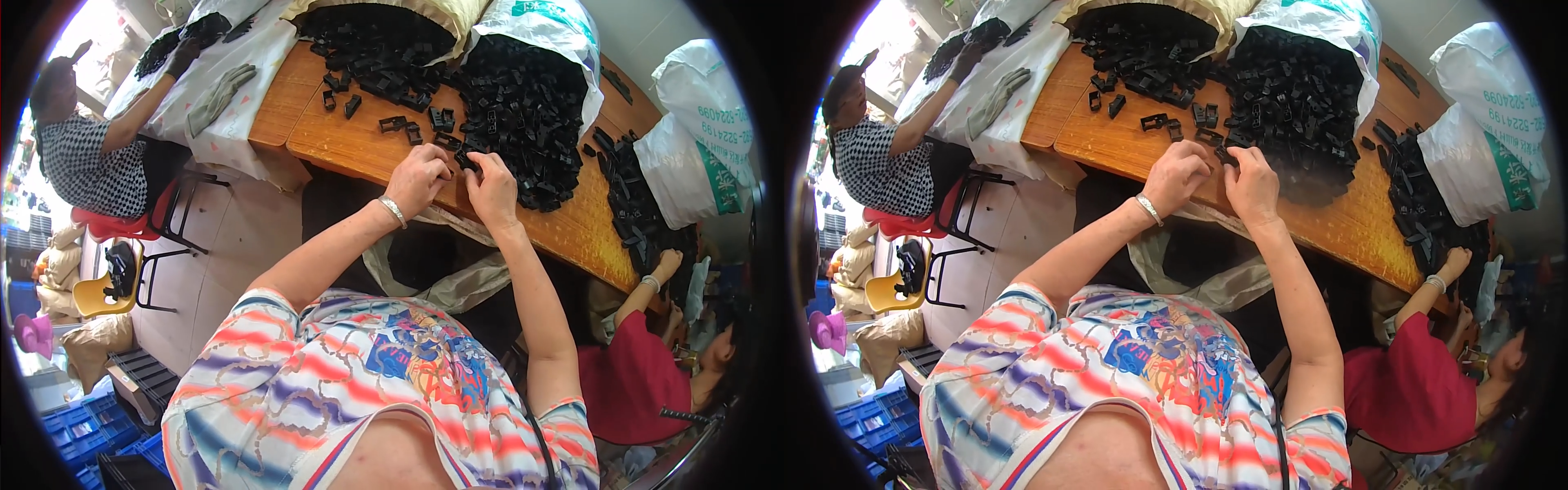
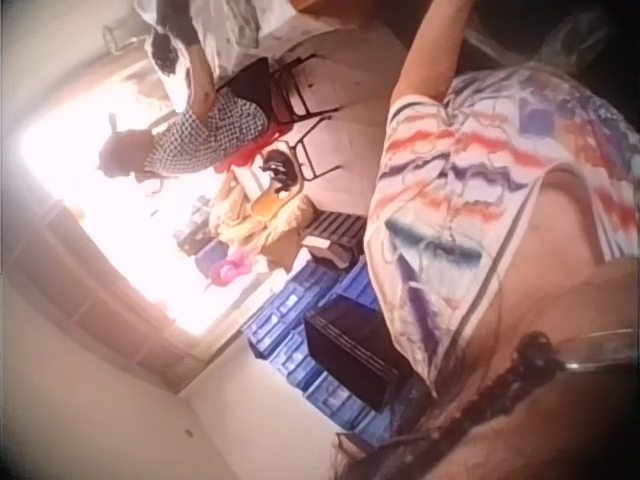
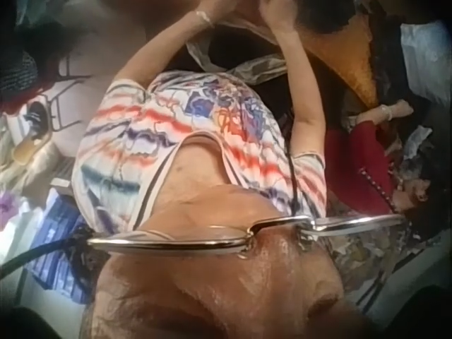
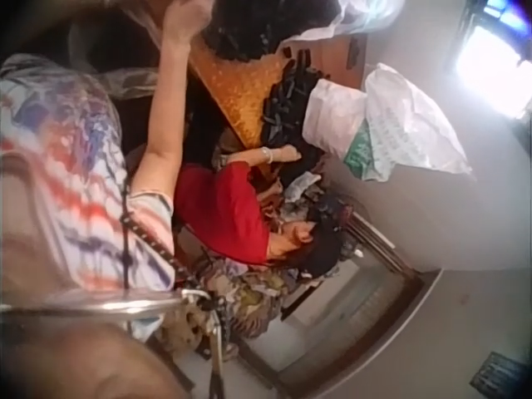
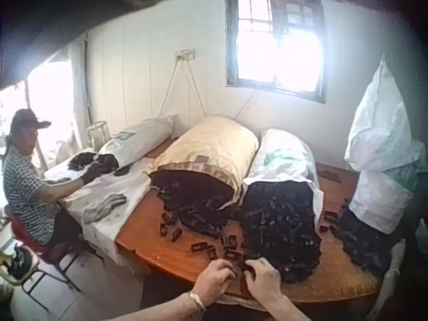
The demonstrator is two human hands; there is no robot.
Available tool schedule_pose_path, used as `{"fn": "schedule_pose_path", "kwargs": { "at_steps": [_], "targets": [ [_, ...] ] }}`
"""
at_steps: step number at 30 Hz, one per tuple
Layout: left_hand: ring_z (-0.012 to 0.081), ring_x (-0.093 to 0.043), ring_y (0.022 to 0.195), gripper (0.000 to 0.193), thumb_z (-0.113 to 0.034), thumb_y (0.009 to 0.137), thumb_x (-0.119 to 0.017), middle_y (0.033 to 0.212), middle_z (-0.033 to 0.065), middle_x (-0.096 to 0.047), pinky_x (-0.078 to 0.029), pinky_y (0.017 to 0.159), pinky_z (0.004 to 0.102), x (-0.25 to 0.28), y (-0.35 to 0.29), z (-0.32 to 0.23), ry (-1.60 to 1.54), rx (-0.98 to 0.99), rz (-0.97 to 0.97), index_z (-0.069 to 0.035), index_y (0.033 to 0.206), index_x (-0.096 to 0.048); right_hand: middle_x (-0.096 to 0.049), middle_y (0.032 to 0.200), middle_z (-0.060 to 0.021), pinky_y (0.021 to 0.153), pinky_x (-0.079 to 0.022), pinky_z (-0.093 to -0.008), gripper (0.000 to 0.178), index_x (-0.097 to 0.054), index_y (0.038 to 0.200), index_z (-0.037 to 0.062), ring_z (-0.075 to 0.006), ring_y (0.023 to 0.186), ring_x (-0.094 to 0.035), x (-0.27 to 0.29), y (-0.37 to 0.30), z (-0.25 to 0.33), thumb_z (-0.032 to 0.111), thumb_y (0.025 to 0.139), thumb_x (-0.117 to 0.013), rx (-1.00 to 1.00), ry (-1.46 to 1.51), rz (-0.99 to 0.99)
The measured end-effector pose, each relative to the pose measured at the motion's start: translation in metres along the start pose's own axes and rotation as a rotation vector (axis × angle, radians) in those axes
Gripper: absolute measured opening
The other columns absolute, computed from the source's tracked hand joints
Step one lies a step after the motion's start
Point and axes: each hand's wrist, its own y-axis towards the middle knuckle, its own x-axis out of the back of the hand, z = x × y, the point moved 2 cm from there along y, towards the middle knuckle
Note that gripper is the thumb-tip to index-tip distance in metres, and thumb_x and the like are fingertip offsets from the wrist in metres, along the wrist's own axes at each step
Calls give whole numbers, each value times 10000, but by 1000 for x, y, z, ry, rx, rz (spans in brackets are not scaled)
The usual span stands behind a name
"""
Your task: Manually sorting and inspecting small black plastic fasteners from large industrial bags.
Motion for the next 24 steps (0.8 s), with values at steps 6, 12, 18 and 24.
{"fn": "schedule_pose_path", "kwargs": {
  "at_steps": [6,12,18,24],
  "targets": [
    [313,-593,1020,284,-17,698,-745,1070,111,-635,-501,866,388,12,0,3,-43,12,64,-45,957,-632,-646,952,-92,657,-533,-369,234,-670,1038,57,-257,739,-673,8,-7,8,24,806,-684,36,88,1],
    [305,-573,1055,399,-71,686,-779,1088,106,-630,-477,918,383,30,-3,9,80,101,34,-49,1060,-641,-637,977,-96,675,-541,-389,242,-653,1023,60,-301,775,-668,-1,-1,23,-12,793,-668,153,151,88],
    [303,-549,979,301,-102,692,-802,963,107,-596,-475,862,390,29,-1,17,133,230,165,-49,966,-691,-632,980,-104,688,-542,-357,271,-659,1029,36,-289,803,-666,-12,10,25,-77,784,-638,244,145,131],
    [298,-550,988,269,-115,705,-797,992,99,-606,-477,886,380,32,4,22,106,298,246,-66,956,-712,-641,976,-99,701,-549,-363,254,-665,1019,38,-318,844,-668,-11,8,26,-64,787,-643,285,135,154]
  ]
}}
